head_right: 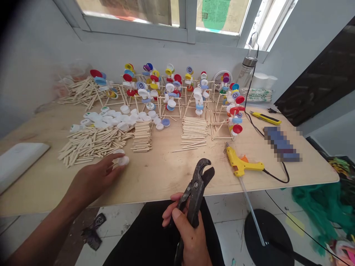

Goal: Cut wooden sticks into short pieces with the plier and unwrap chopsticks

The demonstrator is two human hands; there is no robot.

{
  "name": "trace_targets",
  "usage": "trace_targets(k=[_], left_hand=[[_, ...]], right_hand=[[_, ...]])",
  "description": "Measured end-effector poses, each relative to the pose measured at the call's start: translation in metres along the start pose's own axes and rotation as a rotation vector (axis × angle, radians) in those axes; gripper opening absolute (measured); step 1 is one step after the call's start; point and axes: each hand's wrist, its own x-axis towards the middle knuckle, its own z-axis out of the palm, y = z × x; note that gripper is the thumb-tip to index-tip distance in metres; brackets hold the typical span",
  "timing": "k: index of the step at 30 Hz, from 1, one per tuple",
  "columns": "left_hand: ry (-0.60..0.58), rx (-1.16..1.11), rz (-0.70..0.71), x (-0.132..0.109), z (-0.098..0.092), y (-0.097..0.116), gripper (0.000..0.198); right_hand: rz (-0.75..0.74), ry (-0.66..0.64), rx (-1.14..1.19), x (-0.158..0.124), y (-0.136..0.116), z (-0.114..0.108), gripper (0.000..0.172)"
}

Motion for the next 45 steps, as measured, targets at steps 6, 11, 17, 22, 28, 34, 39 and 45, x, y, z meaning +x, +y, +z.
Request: trace_targets(k=[6, 11, 17, 22, 28, 34, 39, 45], left_hand=[[0.054, -0.063, 0.017, 0.0, 0.003, -0.001, 0.043], [0.044, -0.414, 0.198, -0.015, 0.016, 0.022, 0.032], [-0.004, -0.36, 0.503, 0.005, 0.022, 0.085, 0.032], [0.088, -0.034, 0.552, 0.034, 0.028, 0.115, 0.03], [0.072, 0.033, 0.555, 0.042, 0.038, 0.124, 0.023], [0.004, 0.007, 0.556, 0.051, 0.041, 0.122, 0.008], [-0.052, -0.003, 0.58, 0.046, 0.037, 0.119, 0.007], [-0.108, -0.036, 0.59, 0.043, 0.037, 0.113, 0.009]], right_hand=[[-0.008, 0.041, -0.009, 0.001, -0.001, -0.001, 0.034], [-0.021, 0.084, -0.024, 0.0, -0.001, -0.003, 0.034], [-0.024, 0.12, -0.039, -0.003, 0.001, -0.009, 0.035], [-0.056, 0.107, -0.037, -0.006, 0.003, -0.014, 0.033], [-0.048, 0.134, -0.01, -0.003, 0.002, -0.014, 0.033], [-0.036, 0.129, -0.003, -0.002, 0.005, -0.014, 0.033], [-0.04, 0.143, -0.019, -0.002, 0.007, -0.016, 0.033], [-0.024, 0.151, -0.016, 0.0, 0.007, -0.013, 0.031]])
